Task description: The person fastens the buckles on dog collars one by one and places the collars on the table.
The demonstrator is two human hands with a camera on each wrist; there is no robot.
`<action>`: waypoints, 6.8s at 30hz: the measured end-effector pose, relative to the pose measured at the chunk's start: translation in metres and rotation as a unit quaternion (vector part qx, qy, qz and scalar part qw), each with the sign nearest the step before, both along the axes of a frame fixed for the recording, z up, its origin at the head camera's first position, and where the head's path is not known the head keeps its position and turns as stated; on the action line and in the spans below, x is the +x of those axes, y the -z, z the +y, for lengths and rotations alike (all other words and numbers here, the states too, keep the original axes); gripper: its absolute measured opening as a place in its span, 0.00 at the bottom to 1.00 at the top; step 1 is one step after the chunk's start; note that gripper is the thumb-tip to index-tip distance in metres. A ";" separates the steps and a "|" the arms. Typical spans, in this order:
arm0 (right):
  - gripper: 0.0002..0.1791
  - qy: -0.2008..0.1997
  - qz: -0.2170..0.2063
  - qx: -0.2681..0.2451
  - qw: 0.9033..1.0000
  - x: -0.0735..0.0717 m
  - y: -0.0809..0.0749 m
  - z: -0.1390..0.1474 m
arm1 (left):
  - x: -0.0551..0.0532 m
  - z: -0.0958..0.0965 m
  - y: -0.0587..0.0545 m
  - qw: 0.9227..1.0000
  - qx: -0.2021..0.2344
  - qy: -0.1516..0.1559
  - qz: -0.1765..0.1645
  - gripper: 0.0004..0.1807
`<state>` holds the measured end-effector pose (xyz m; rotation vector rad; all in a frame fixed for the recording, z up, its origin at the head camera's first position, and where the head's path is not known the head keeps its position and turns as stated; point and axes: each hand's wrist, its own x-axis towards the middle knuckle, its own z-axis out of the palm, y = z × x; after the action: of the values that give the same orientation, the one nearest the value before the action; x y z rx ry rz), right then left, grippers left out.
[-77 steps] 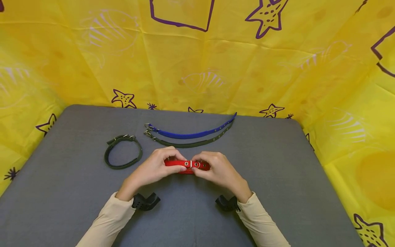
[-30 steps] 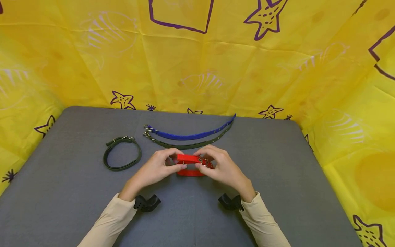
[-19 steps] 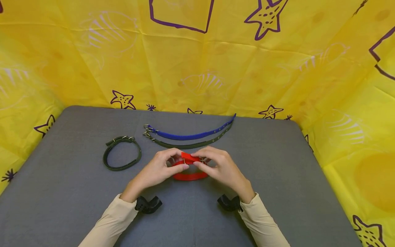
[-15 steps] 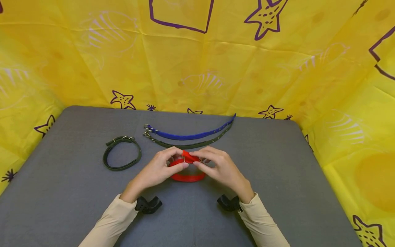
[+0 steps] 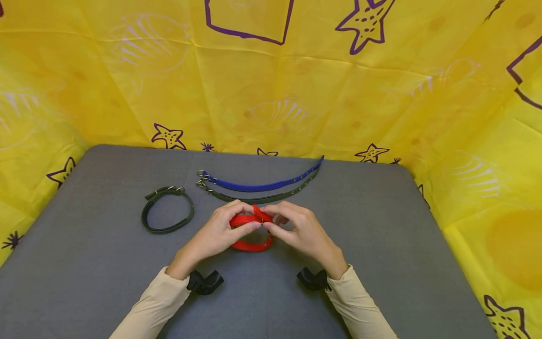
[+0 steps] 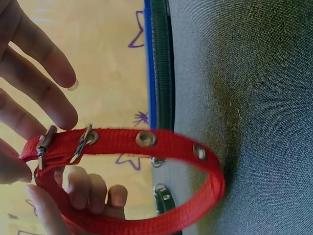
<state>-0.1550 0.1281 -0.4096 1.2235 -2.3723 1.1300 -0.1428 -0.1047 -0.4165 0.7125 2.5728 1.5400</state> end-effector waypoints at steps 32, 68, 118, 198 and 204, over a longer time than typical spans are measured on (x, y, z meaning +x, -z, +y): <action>0.13 0.010 0.013 -0.049 0.999 0.001 -0.001 0.001 | 0.003 0.004 -0.002 0.998 0.031 -0.023 0.042 0.11; 0.13 0.019 -0.035 0.015 0.999 0.000 0.012 -0.007 | 0.000 0.007 0.010 1.000 0.003 -0.023 0.016 0.08; 0.22 0.261 -0.283 0.086 0.919 -0.046 0.023 0.157 | -0.034 -0.049 0.026 0.973 -0.112 -0.200 0.032 0.11; 0.15 0.300 -0.226 0.095 0.922 -0.075 0.039 0.064 | -0.071 -0.075 0.024 0.974 -0.100 -0.201 -0.007 0.17; 0.30 0.307 -0.257 0.043 0.915 -0.071 0.040 0.064 | -0.069 -0.076 0.018 0.979 -0.072 -0.186 -0.031 0.17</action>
<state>-0.2265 0.1917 -0.4499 0.1243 -2.8849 1.2223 -0.2121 -0.1806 -0.4341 0.1700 2.8502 1.4080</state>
